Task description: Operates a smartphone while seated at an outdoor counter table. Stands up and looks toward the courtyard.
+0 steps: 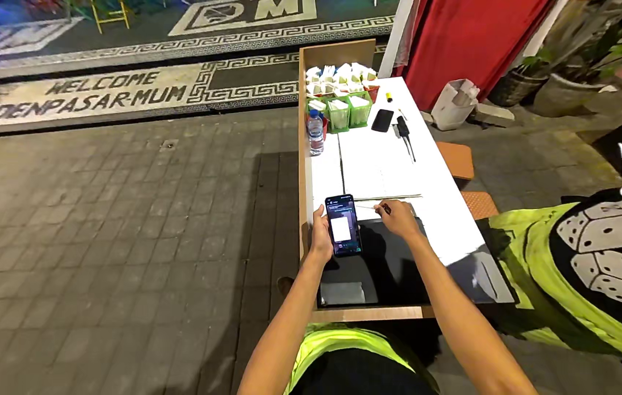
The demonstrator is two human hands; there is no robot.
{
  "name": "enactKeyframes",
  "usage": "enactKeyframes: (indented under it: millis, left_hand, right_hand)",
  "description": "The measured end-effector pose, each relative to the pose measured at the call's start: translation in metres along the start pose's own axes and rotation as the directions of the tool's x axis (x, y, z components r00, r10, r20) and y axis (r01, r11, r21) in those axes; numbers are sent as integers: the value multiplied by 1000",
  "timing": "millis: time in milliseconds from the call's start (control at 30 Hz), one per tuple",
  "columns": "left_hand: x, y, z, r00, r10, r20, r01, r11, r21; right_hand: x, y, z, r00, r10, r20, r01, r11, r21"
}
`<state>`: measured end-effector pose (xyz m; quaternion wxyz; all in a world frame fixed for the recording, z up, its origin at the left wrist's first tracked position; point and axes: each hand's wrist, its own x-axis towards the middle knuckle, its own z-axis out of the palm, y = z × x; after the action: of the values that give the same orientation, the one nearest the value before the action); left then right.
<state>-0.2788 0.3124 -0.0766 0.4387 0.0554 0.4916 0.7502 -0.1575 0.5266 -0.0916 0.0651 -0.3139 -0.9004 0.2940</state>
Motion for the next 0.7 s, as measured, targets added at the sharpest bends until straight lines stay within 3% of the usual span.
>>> enactKeyframes:
  millis: [233,467,700]
  left_hand:
    - [2,-6,2,998,-23,-58,27,997,71]
    - [4,-12,0,989,109,103,-130,964,232]
    - [2,-9,-1,990,98,97,-116,972,204]
  right_hand:
    - [1,1,1,1000,14,9,-14,1000,24]
    - [1,3,0,1000,-4,9,3,1000,29]
    - [1,2,-1,999,40,9,-40,999,30]
